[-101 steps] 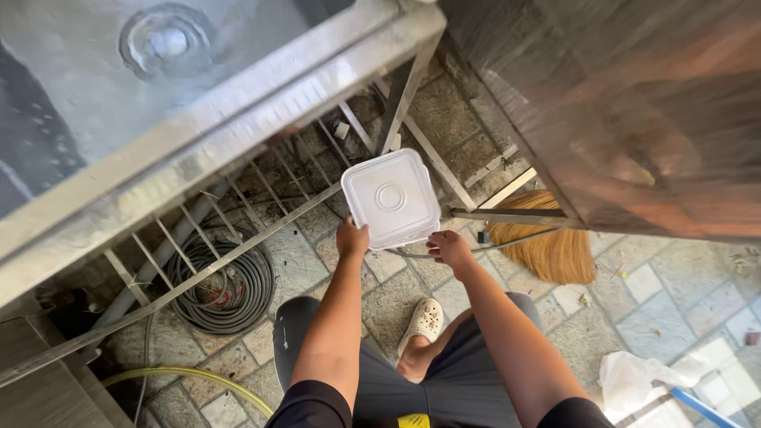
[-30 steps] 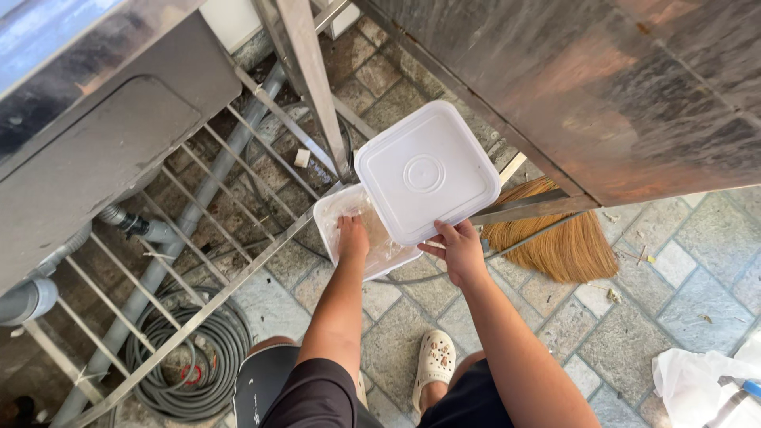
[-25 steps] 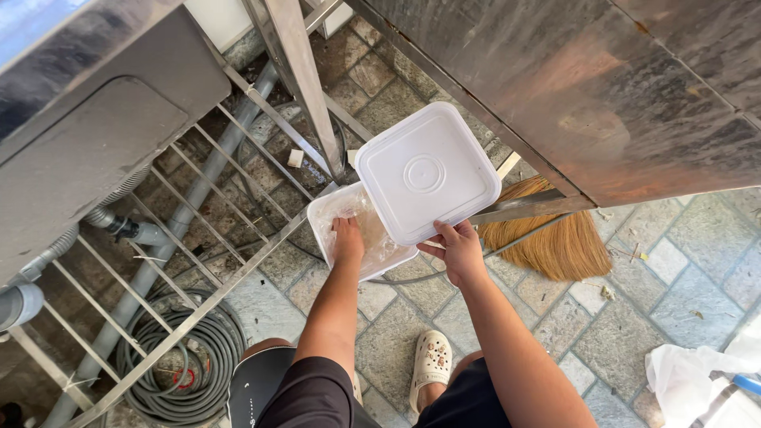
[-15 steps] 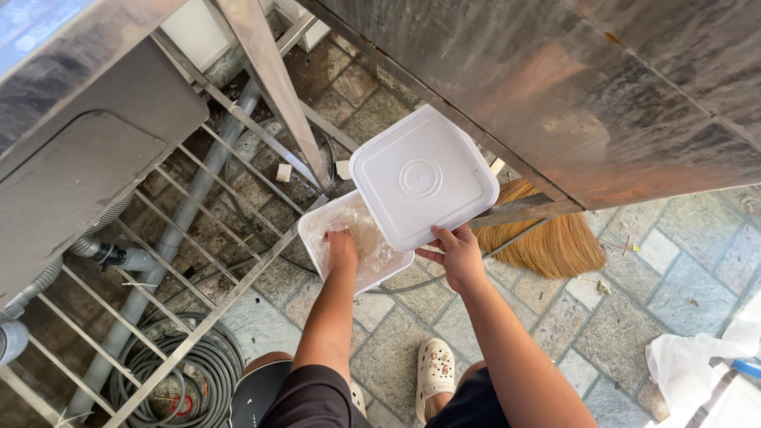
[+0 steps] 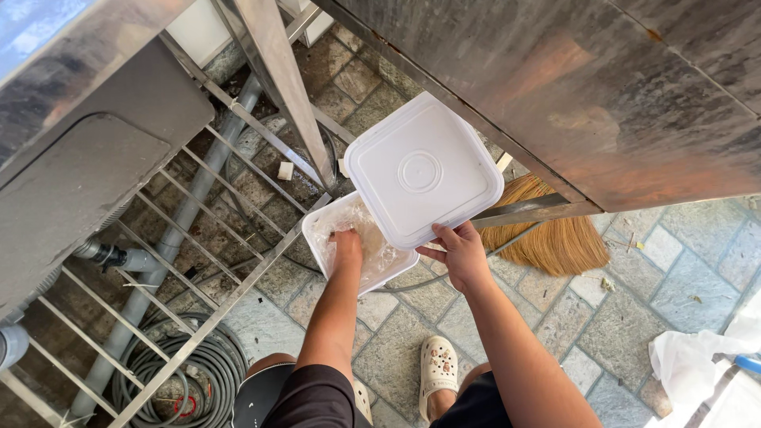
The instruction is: The person unties the laces of a white sneaker, removes the insole, and places the shoe in a sink. They then retrieve a cleaning solution from a container, pour it into the sink, and wash their hands. Finally, they place the white sneaker and a black sneaker into the sink.
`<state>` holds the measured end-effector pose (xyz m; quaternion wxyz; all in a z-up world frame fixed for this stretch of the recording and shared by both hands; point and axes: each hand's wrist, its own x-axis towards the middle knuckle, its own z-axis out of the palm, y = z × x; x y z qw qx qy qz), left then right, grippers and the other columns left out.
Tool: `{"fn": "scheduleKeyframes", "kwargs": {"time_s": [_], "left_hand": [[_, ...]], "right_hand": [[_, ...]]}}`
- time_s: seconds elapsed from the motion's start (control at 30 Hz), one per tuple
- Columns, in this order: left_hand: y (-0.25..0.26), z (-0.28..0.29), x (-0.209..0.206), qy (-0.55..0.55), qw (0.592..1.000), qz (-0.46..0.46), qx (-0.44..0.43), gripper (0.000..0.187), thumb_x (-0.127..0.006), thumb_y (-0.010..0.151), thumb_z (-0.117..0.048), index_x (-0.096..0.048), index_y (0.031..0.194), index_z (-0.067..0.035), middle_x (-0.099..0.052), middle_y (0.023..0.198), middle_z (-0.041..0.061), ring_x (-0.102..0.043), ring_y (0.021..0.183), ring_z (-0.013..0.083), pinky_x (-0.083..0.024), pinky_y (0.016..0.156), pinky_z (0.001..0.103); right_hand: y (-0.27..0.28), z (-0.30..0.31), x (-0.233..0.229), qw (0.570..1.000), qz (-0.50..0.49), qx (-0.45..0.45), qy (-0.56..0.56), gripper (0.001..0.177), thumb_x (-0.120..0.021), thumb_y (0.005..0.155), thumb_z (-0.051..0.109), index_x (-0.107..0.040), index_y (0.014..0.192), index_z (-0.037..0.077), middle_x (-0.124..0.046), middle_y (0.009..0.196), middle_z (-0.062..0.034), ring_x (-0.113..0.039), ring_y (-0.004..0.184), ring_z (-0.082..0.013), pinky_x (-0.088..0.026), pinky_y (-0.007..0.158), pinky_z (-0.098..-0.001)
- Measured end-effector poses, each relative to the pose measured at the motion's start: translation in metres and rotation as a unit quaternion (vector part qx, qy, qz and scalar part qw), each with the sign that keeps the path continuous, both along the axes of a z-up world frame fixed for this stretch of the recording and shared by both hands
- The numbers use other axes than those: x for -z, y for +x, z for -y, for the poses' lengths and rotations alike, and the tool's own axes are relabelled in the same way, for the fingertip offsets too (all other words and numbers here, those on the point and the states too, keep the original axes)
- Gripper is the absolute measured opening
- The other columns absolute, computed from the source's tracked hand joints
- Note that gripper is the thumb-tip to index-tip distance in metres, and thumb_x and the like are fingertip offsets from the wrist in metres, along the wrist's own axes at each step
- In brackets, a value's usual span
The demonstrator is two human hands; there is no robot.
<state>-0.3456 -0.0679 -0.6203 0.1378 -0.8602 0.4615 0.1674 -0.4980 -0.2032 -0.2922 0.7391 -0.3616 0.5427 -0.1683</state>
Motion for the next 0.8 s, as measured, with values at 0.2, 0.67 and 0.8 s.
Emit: {"fn": "scheduleKeyframes", "kwargs": {"time_s": [0.2,0.67,0.8], "left_hand": [[-0.008,-0.004,0.006,0.089,0.993,0.01,0.083,0.039,-0.051,0.095,-0.006,-0.064,0.131,-0.004,-0.058,0.137,0.014,-0.048,0.133,0.0334,-0.039,0.114,0.047],[-0.019,-0.007,-0.08,-0.212,0.871,-0.355,-0.267,0.093,-0.081,0.074,0.005,-0.028,0.15,0.0,-0.026,0.151,0.034,-0.053,0.126,0.0498,-0.046,0.109,0.044],[-0.024,-0.01,-0.058,-0.255,0.882,-0.324,-0.227,0.093,-0.081,0.071,-0.001,-0.03,0.148,0.006,-0.022,0.151,0.032,-0.047,0.13,0.0504,-0.043,0.109,0.043]], "right_hand": [[-0.003,-0.001,-0.002,1.0,-0.018,-0.003,0.002,0.026,-0.049,0.101,0.007,-0.052,0.126,-0.002,-0.068,0.116,-0.0166,-0.072,0.101,-0.0253,-0.061,0.083,-0.042],[-0.005,-0.011,-0.013,0.999,-0.008,-0.033,-0.003,0.027,-0.053,0.098,0.005,-0.054,0.124,-0.002,-0.066,0.116,-0.0147,-0.071,0.101,-0.0253,-0.061,0.08,-0.0408],[-0.003,-0.009,-0.017,0.999,-0.036,-0.021,0.001,0.025,-0.053,0.097,0.005,-0.055,0.122,-0.001,-0.066,0.115,-0.0143,-0.072,0.101,-0.0261,-0.062,0.08,-0.0412]]}}
